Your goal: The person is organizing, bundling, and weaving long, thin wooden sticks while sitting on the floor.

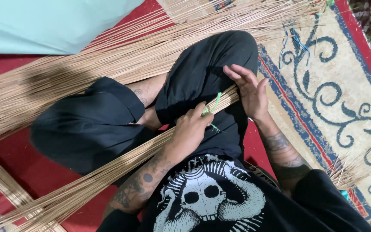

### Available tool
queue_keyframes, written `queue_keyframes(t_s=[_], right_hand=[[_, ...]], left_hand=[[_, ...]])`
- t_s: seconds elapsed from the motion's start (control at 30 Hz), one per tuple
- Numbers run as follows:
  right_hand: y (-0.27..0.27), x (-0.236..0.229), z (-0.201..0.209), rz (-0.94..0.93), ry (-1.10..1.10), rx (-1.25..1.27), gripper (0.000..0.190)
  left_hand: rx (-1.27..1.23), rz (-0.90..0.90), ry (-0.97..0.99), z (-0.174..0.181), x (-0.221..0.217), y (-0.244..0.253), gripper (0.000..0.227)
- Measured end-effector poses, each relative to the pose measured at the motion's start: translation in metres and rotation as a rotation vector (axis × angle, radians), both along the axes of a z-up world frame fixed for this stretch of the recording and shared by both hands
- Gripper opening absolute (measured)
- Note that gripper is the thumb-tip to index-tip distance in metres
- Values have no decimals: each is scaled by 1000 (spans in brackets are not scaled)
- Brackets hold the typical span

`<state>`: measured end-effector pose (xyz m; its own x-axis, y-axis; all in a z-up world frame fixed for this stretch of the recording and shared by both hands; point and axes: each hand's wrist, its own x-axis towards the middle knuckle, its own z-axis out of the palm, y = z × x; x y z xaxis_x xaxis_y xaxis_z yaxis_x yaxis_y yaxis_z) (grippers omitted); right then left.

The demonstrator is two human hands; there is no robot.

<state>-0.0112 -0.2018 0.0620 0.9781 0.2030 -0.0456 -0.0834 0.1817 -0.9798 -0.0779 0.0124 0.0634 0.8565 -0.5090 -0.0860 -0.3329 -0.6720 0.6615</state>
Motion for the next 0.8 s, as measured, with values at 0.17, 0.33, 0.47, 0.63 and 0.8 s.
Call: queue_keyframes(t_s=[0.17,0.33,0.47,0.63,0.8], right_hand=[[-2,1,-4,-36,-9,17,106],[11,0,-4,-33,7,59,111],[23,5,1,54,31,97,94],[18,15,-1,136,73,35,76],[30,24,23,-110,-63,-553,20]], left_hand=[[-114,-21,403,18,26,18,16],[-181,-75,452,53,36,27,14],[-183,-67,457,55,40,33,11],[-202,6,417,44,35,33,12],[-68,-60,-49,29,32,26,14]])
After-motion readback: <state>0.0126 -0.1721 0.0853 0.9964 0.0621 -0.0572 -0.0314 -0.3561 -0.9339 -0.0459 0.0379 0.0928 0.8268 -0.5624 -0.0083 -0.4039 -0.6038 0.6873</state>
